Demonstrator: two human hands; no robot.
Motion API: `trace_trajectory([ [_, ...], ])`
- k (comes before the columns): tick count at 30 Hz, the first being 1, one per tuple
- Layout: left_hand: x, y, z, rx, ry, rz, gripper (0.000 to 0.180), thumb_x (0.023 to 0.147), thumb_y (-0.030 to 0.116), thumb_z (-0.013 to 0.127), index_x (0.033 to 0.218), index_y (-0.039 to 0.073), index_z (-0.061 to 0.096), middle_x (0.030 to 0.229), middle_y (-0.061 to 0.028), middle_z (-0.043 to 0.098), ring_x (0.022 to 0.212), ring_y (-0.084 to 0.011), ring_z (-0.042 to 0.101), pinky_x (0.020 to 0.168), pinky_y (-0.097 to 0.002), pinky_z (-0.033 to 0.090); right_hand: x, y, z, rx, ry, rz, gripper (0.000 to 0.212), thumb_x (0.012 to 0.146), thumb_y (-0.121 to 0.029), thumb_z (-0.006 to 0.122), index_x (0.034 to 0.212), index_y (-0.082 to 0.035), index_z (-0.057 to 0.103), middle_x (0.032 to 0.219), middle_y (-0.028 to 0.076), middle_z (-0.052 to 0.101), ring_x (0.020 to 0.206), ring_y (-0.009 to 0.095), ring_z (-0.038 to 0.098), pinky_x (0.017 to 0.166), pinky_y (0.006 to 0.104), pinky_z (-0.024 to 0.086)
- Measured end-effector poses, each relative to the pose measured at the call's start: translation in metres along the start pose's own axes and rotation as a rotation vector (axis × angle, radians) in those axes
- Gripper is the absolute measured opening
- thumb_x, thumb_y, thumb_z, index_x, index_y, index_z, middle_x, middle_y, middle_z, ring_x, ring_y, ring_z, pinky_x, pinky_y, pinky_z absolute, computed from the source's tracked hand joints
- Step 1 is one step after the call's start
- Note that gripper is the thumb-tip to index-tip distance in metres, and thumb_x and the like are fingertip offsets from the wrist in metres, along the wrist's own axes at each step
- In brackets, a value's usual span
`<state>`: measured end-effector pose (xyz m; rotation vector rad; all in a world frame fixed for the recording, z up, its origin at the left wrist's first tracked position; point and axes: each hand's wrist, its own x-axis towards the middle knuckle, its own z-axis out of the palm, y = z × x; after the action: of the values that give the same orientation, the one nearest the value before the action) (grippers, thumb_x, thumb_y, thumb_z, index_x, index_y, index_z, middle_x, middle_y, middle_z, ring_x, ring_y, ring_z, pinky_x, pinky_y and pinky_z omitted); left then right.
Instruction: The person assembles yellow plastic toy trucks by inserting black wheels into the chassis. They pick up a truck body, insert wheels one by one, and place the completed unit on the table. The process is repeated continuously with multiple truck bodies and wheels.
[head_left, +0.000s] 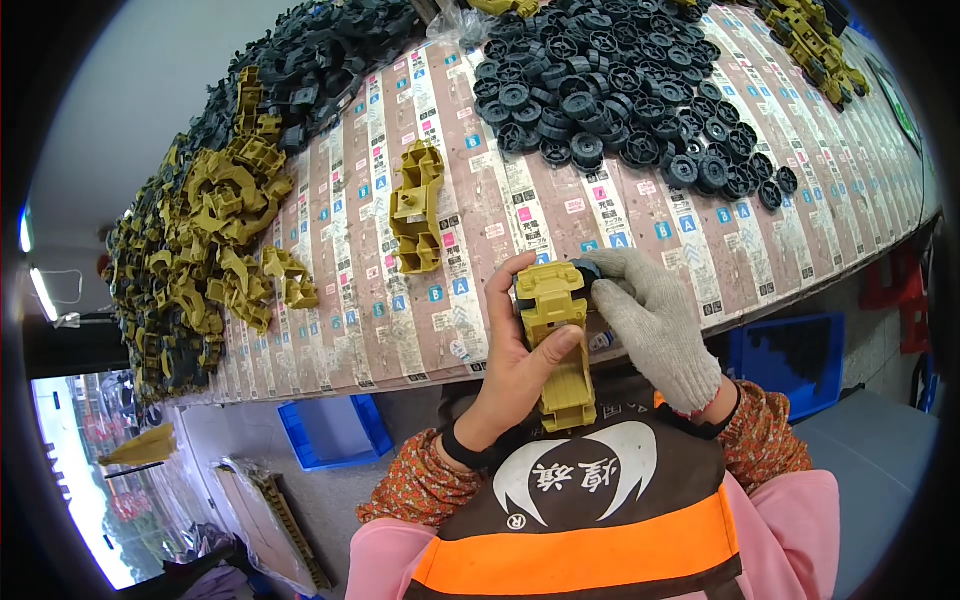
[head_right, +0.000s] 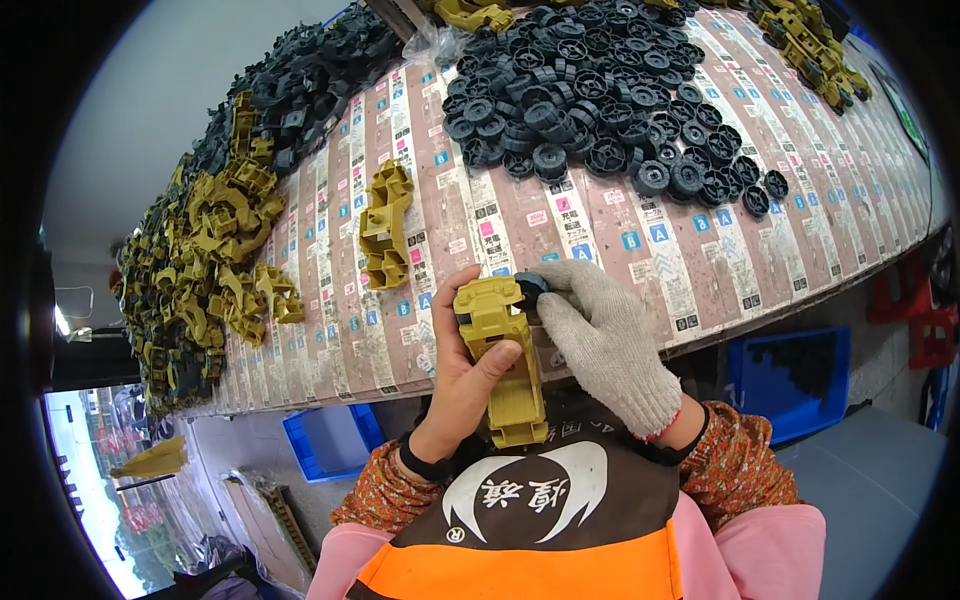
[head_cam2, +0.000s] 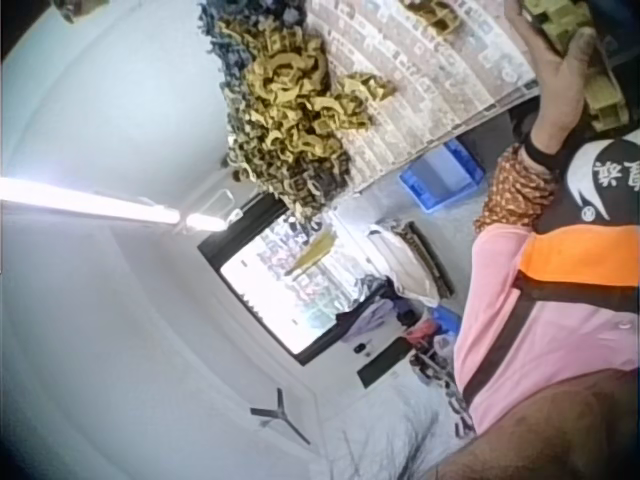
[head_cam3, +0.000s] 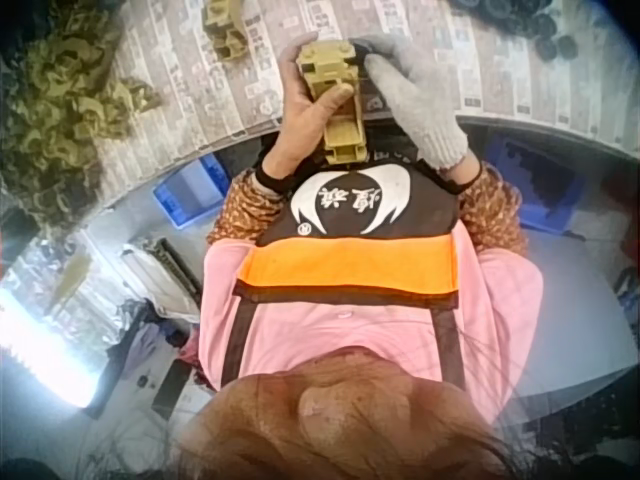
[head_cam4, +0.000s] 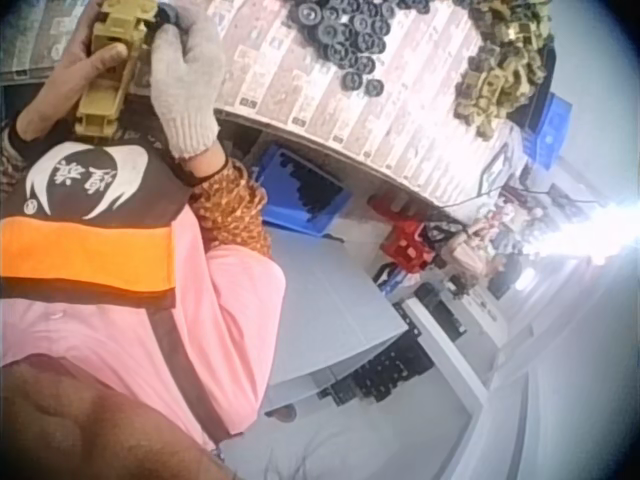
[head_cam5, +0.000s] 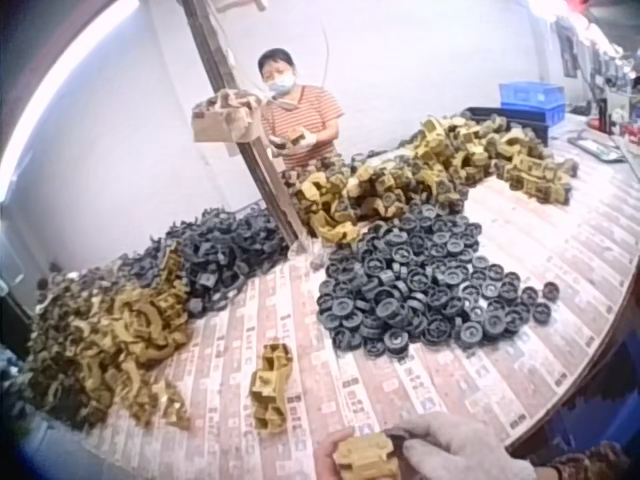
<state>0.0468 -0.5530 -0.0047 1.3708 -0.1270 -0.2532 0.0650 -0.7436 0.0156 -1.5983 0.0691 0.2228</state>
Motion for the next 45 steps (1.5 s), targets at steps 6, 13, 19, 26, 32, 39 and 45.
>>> trace_trajectory([
  [6, 0.002, -0.006, -0.001, 0.082, 0.02, 0.04, 0.083, 0.099, 0.017, 0.078, 0.162, 0.016, 0.023, 0.141, -0.0098, 0.054, 0.126, -0.0197, 0.058, 0.11, -0.0363, 0.048, -0.004, 0.005, 0.003, -0.105, -0.009, -0.141, 0.031, 0.101, -0.005, 0.062, 0.131, 0.001, 0.066, 0.108, 0.017, 0.075, 0.096, 0.023, 0.075, 0.084, 0.0355, 0.059],
  [13, 0.003, -0.006, -0.009, 0.222, -0.076, 0.034, 0.085, 0.099, 0.01, 0.075, 0.16, 0.014, 0.015, 0.141, -0.0122, 0.051, 0.129, -0.0227, 0.056, 0.113, -0.0384, 0.046, -0.006, 0.001, 0.003, -0.339, 0.009, -0.426, 0.035, 0.094, 0.0, 0.06, 0.129, 0.002, 0.065, 0.107, 0.025, 0.073, 0.098, 0.042, 0.074, 0.085, 0.0431, 0.059],
  [19, -0.004, -0.011, -0.012, 0.474, -0.165, 0.171, 0.089, 0.096, 0.003, 0.076, 0.159, 0.009, 0.013, 0.145, -0.0139, 0.045, 0.129, -0.024, 0.056, 0.113, -0.0395, 0.046, -0.008, -0.014, -0.003, -0.348, -0.074, -0.364, 0.034, 0.085, 0.003, 0.057, 0.118, -0.001, 0.065, 0.1, 0.026, 0.071, 0.094, 0.047, 0.071, 0.082, 0.0479, 0.058],
  [26, 0.005, -0.008, -0.02, 0.106, -0.112, 0.005, 0.086, 0.096, 0.008, 0.08, 0.158, 0.016, 0.022, 0.136, -0.0114, 0.057, 0.123, -0.02, 0.062, 0.106, -0.0376, 0.052, 0.045, -0.036, -0.027, -0.676, -0.259, -0.327, 0.021, 0.088, -0.009, 0.06, 0.108, -0.005, 0.067, 0.098, 0.023, 0.071, 0.09, 0.045, 0.071, 0.078, 0.0515, 0.056],
  [32, 0.01, 0.009, -0.023, -0.156, 0.081, -0.093, 0.077, 0.1, 0.015, 0.077, 0.16, 0.019, 0.03, 0.138, -0.006, 0.056, 0.123, -0.0176, 0.059, 0.108, -0.0356, 0.051, 0.137, -0.043, -0.042, -1.469, -0.005, -0.768, 0.018, 0.085, -0.008, 0.072, 0.103, -0.008, 0.07, 0.109, 0.011, 0.067, 0.105, 0.03, 0.07, 0.083, 0.0419, 0.061],
  [39, 0.003, 0.004, -0.033, -0.122, 0.138, -0.118, 0.075, 0.101, 0.013, 0.074, 0.161, 0.02, 0.03, 0.138, -0.0065, 0.056, 0.122, -0.0178, 0.059, 0.105, -0.0352, 0.052, 0.152, -0.04, -0.043, -1.604, -0.125, -0.808, 0.026, 0.081, -0.004, 0.074, 0.106, -0.006, 0.068, 0.109, 0.012, 0.062, 0.103, 0.031, 0.066, 0.085, 0.0418, 0.058],
  [45, 0.006, -0.001, -0.034, -0.166, 0.177, -0.122, 0.073, 0.102, 0.013, 0.073, 0.161, 0.021, 0.031, 0.135, -0.0064, 0.057, 0.119, -0.0171, 0.06, 0.103, -0.0347, 0.053, 0.147, -0.045, -0.044, -1.564, -0.18, -0.747, 0.024, 0.081, -0.006, 0.075, 0.104, -0.004, 0.07, 0.11, 0.015, 0.063, 0.104, 0.032, 0.067, 0.087, 0.0423, 0.058],
])
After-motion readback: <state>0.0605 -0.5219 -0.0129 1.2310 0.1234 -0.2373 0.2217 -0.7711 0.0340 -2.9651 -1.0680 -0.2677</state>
